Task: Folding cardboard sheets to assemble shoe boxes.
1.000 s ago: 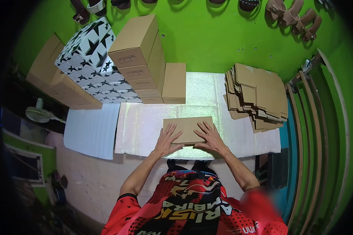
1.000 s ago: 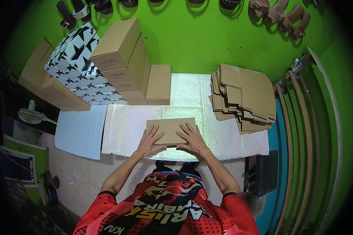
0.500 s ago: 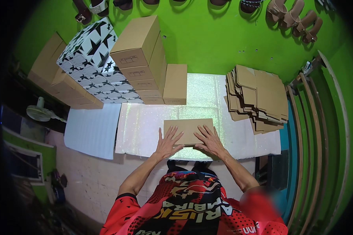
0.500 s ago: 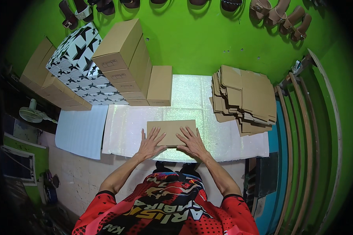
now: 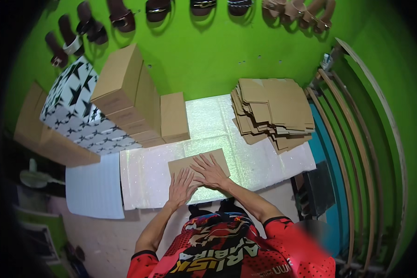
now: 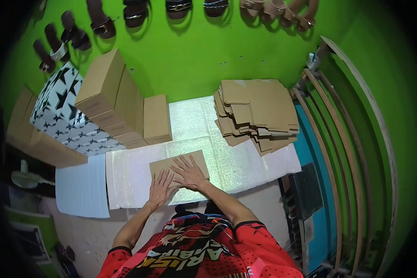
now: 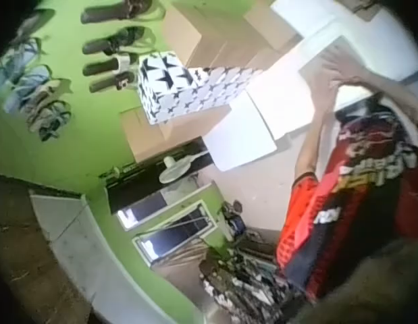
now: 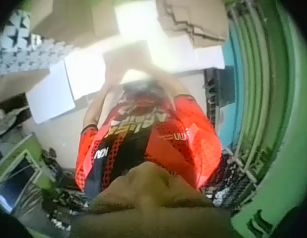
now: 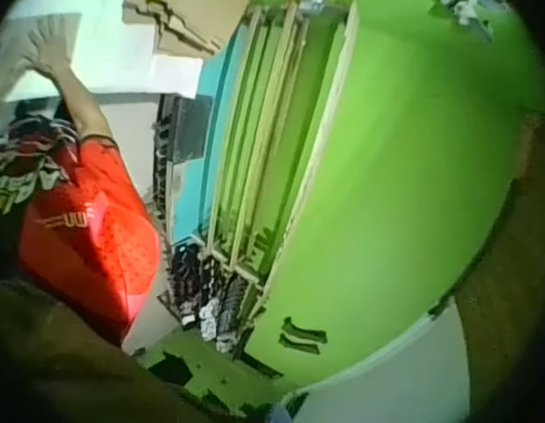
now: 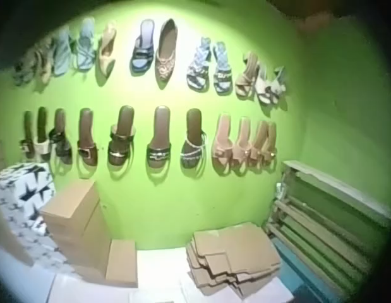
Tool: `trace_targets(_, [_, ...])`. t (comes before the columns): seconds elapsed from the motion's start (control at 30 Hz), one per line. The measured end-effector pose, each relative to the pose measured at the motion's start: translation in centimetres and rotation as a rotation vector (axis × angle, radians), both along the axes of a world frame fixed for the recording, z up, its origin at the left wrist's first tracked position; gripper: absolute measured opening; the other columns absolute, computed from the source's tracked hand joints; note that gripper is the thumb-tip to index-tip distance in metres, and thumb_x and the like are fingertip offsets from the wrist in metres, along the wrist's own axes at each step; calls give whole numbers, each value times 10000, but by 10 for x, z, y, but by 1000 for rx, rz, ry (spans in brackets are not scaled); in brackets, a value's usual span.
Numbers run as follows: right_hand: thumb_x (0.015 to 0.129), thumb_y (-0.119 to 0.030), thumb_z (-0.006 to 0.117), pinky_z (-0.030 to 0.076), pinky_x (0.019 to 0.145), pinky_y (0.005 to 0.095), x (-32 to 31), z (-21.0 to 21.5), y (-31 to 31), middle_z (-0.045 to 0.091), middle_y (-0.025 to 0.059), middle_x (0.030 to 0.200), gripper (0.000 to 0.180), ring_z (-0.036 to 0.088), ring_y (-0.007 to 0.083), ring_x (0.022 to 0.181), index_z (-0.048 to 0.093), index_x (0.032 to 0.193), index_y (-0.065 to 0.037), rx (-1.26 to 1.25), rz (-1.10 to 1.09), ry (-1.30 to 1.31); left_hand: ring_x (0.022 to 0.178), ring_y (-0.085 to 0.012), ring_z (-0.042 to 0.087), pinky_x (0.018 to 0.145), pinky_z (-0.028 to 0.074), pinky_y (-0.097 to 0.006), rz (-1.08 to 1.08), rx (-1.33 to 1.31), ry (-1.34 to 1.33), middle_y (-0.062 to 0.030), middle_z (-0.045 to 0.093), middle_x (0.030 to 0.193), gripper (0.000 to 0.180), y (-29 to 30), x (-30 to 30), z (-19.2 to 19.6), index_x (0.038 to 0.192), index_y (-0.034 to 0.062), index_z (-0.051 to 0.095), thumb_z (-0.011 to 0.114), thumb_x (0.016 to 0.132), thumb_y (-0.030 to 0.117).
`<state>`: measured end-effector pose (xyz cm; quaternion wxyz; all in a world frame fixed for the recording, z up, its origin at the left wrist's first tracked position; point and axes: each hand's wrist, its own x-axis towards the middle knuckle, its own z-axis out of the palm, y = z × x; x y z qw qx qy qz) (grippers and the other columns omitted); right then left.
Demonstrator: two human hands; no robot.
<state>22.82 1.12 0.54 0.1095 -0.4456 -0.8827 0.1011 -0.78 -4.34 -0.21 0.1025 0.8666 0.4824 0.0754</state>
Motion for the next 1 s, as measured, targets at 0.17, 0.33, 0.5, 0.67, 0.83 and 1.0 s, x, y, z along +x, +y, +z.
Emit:
trace_targets(0.17, [1005,-717,468,97,1293,647,32,9,10,308,101,1735,774,219,360,1616,450,1622,-251,21,-110,15,1598,-337,272,1289,122,-624,7,15,56,-112,338,1719,694,1,-1,4,1642,265,414,557,1031,562])
trace_targets(0.33, [986,-706,520,110,1283,659,43,3,9,313,114,1729,787,233,378,1605,466,1614,-235,-20,-207,78,1610,-345,236,1265,84,-688,-30,11,101,-102,290,1742,658,17,-2,11,1647,348,390,548,1039,547])
trace_targets(0.5, [1000,-638,558,192,1217,681,39,7,-34,314,172,1717,773,333,410,1541,476,1604,-163,-42,-429,71,1620,-353,208,1238,49,-745,-4,58,200,-97,244,1759,608,38,-5,11,1650,396,366,517,1068,491])
trace_targets(0.67, [931,-664,640,335,1144,588,50,22,-102,385,213,1655,833,486,449,1340,538,1541,-106,-153,-370,101,1620,-389,193,1243,114,-732,117,-91,-35,-132,219,1762,579,36,12,6,1655,375,362,486,1094,308])
trace_targets(0.83, [881,-611,746,424,1127,571,57,16,-129,345,194,1680,822,506,495,1333,526,1558,-200,-62,-160,86,1526,-524,327,1246,289,-615,48,-275,-400,-290,200,1723,655,36,24,8,1652,249,391,471,1016,115])
trace_targets(1.0, [927,-512,742,475,1143,589,51,3,-117,225,203,1734,775,381,580,1464,466,1599,-239,-174,-145,134,1564,-494,263,1260,331,-455,92,-495,-580,-330,84,1730,697,-4,36,13,1684,92,251,496,1039,190])
